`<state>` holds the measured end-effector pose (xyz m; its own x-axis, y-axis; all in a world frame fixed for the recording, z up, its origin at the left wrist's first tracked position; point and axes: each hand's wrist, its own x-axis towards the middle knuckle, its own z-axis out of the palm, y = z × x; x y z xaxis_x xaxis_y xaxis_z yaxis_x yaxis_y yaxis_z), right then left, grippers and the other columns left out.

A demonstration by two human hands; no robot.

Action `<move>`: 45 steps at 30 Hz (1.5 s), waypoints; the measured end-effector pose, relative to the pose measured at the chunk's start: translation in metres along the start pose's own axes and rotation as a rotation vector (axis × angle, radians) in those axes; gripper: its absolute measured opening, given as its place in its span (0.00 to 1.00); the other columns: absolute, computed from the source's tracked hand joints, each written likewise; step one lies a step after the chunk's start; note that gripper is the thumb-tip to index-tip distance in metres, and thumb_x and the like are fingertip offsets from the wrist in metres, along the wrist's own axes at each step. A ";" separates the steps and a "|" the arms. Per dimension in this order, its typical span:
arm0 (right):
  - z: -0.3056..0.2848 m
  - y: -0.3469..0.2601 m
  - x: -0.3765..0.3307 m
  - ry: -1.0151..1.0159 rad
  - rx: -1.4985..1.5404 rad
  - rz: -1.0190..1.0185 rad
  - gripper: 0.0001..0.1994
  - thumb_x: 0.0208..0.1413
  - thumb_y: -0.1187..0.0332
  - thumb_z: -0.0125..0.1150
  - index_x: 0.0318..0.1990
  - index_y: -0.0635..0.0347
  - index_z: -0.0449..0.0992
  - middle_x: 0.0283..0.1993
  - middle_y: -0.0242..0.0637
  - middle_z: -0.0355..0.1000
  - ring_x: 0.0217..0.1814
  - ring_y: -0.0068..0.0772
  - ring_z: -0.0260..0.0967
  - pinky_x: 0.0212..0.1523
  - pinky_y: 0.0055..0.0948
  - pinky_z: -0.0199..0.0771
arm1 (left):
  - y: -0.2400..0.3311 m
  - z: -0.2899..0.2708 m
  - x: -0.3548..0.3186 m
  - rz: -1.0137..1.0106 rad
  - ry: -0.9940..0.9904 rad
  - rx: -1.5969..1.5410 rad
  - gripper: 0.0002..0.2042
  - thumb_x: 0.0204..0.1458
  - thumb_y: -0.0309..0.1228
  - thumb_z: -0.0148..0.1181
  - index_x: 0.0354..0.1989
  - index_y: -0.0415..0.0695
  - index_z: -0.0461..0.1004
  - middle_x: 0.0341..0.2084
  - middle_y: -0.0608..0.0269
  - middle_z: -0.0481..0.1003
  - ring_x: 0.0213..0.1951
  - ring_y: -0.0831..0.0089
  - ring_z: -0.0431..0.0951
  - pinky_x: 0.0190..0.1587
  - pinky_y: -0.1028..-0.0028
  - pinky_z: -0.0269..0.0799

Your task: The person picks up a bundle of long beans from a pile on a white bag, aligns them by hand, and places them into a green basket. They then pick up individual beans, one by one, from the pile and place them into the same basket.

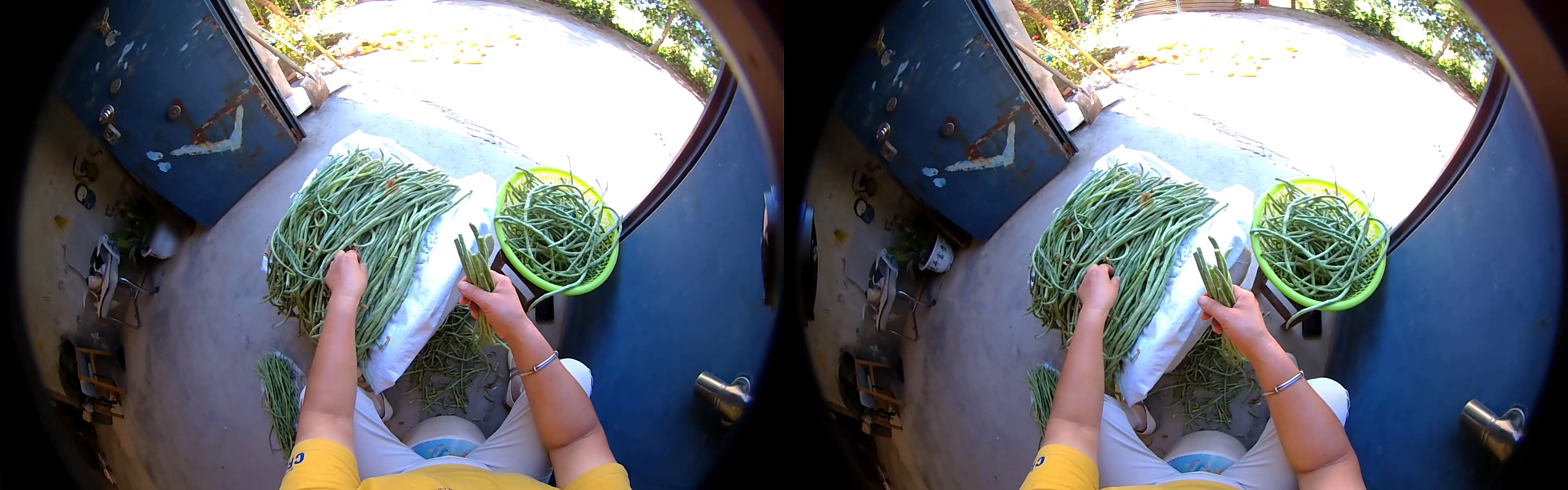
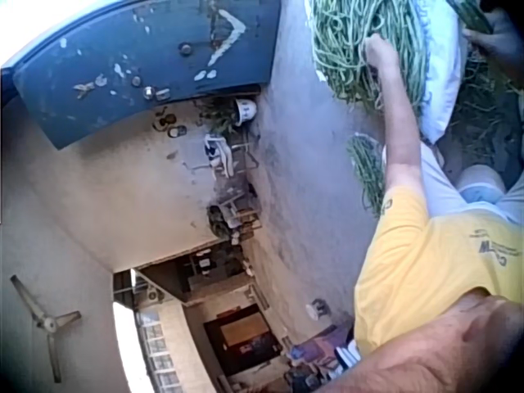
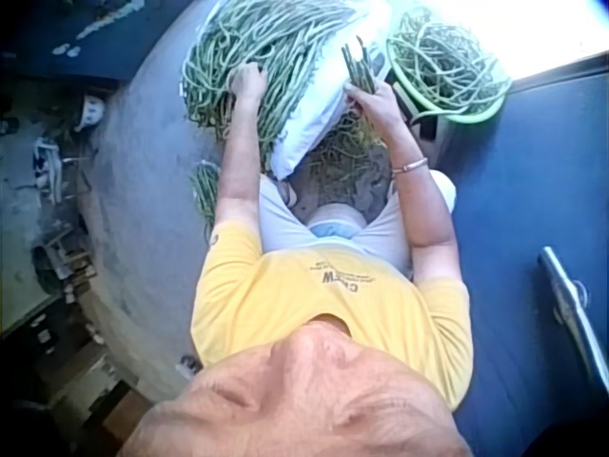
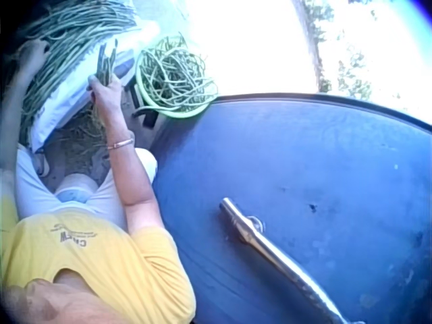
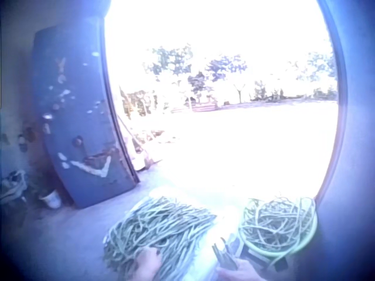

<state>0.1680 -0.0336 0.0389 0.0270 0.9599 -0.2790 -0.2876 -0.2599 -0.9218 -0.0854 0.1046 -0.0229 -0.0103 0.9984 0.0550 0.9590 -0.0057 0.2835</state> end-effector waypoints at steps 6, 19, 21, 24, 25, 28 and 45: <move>0.002 0.001 0.000 -0.001 -0.016 -0.006 0.09 0.50 0.66 0.61 0.31 0.60 0.69 0.22 0.31 0.68 0.18 0.16 0.61 0.18 0.17 0.60 | -0.006 -0.009 -0.003 0.046 -0.133 -0.309 0.08 0.41 0.30 0.60 0.28 0.39 0.74 0.24 0.59 0.73 0.28 0.65 0.74 0.33 0.68 0.69; 0.023 0.012 0.010 -0.032 -0.013 0.024 0.09 0.50 0.66 0.60 0.31 0.62 0.70 0.24 0.36 0.71 0.16 0.17 0.60 0.17 0.18 0.60 | 0.003 -0.064 -0.089 -0.308 -0.824 -1.539 0.04 0.48 0.25 0.55 0.32 0.38 0.72 0.19 0.64 0.72 0.12 0.87 0.61 0.12 0.87 0.53; 0.026 0.015 0.010 -0.024 0.056 0.090 0.09 0.50 0.66 0.59 0.33 0.63 0.70 0.27 0.38 0.73 0.16 0.18 0.60 0.18 0.18 0.61 | 0.002 -0.065 -0.105 -0.296 -0.888 -1.536 0.05 0.48 0.25 0.55 0.33 0.38 0.72 0.19 0.64 0.73 0.12 0.86 0.61 0.13 0.86 0.52; 0.030 0.026 0.010 -0.028 0.182 0.245 0.10 0.51 0.67 0.58 0.36 0.63 0.69 0.32 0.41 0.74 0.17 0.18 0.60 0.18 0.19 0.62 | 0.002 -0.068 -0.132 -0.238 -1.020 -1.504 0.06 0.49 0.25 0.55 0.33 0.37 0.71 0.21 0.61 0.73 0.13 0.88 0.60 0.14 0.87 0.52; 0.030 0.031 0.010 -0.028 0.228 0.308 0.10 0.52 0.67 0.57 0.37 0.64 0.69 0.33 0.42 0.74 0.17 0.19 0.60 0.18 0.19 0.62 | 0.002 -0.067 -0.143 -0.216 -1.071 -1.485 0.06 0.49 0.25 0.56 0.33 0.37 0.71 0.22 0.61 0.73 0.13 0.87 0.60 0.15 0.87 0.53; 0.034 0.040 0.009 -0.085 0.266 0.389 0.14 0.53 0.67 0.56 0.43 0.66 0.67 0.35 0.42 0.74 0.17 0.16 0.60 0.19 0.18 0.64 | 0.001 -0.067 -0.172 -0.240 -1.295 -1.378 0.06 0.48 0.25 0.57 0.34 0.39 0.71 0.23 0.63 0.74 0.18 0.86 0.65 0.19 0.87 0.57; -0.005 0.006 0.015 -0.116 0.524 0.101 0.13 0.54 0.69 0.53 0.45 0.64 0.68 0.33 0.34 0.71 0.19 0.17 0.58 0.24 0.21 0.62 | -0.032 -0.054 -0.176 -0.231 -1.230 -1.452 0.06 0.46 0.25 0.56 0.33 0.39 0.71 0.24 0.63 0.73 0.22 0.84 0.67 0.21 0.87 0.57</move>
<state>0.1720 -0.0211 0.0280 -0.1224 0.9459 -0.3004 -0.7228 -0.2924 -0.6262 -0.1294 -0.0740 0.0100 0.7164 0.4659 -0.5193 0.0232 0.7280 0.6852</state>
